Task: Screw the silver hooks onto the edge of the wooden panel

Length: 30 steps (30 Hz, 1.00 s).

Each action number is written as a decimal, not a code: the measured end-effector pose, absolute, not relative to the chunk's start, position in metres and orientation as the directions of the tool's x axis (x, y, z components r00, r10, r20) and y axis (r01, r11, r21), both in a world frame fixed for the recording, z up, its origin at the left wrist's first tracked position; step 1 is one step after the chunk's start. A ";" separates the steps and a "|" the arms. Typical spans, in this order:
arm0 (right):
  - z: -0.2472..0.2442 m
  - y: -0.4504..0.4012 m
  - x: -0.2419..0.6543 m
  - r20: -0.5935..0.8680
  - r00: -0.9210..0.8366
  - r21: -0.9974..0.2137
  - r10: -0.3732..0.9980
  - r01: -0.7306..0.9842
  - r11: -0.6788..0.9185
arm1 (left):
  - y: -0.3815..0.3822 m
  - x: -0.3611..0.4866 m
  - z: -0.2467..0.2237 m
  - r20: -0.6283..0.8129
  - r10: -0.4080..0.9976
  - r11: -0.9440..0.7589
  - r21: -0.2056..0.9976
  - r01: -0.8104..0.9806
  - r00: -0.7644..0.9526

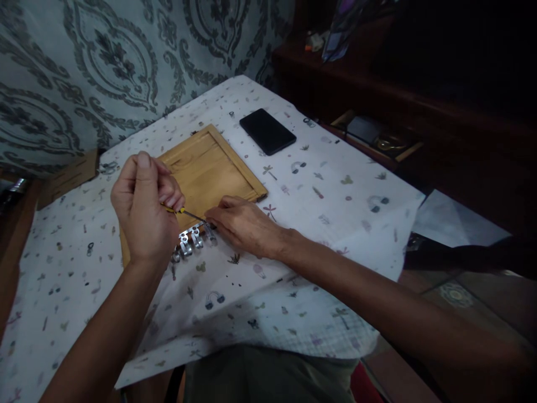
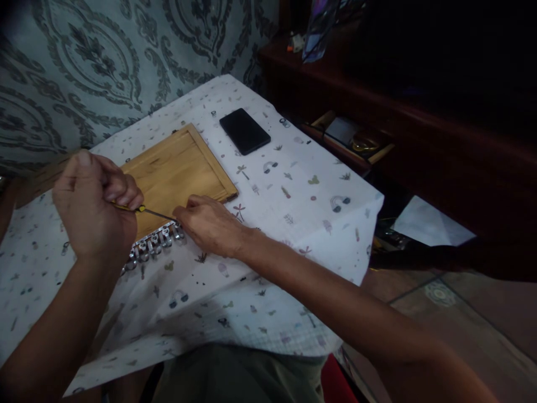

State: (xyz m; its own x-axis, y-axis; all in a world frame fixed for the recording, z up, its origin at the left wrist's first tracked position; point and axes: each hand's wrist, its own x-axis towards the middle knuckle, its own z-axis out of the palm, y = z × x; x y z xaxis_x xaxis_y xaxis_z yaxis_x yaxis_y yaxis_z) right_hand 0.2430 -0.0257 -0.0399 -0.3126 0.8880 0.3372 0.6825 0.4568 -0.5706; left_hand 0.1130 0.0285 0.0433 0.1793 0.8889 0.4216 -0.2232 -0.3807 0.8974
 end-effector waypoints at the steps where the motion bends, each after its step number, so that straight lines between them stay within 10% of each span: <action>1: -0.040 -0.026 0.243 0.336 -0.312 -0.570 0.889 0.684 0.455 | 0.029 0.113 0.043 0.420 0.889 -0.378 0.898 -0.226 0.183; 16: -0.041 -0.025 0.242 0.360 -0.312 -0.550 0.879 0.690 0.470 | 0.050 0.123 0.043 0.402 0.795 -0.295 0.910 -0.290 0.454; 30: -0.041 -0.026 0.243 0.354 -0.343 -0.519 0.870 0.702 0.487 | 0.013 0.124 0.036 0.567 0.813 -0.539 0.819 -0.196 0.136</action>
State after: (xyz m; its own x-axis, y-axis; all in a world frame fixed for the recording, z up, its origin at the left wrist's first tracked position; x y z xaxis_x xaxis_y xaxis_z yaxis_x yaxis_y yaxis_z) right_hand 0.2434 -0.0256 -0.0409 -0.3429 0.8703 0.3536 0.7025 0.4874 -0.5186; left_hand 0.1237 0.0129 0.0362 0.1361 0.8126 0.5666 -0.1960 -0.5386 0.8195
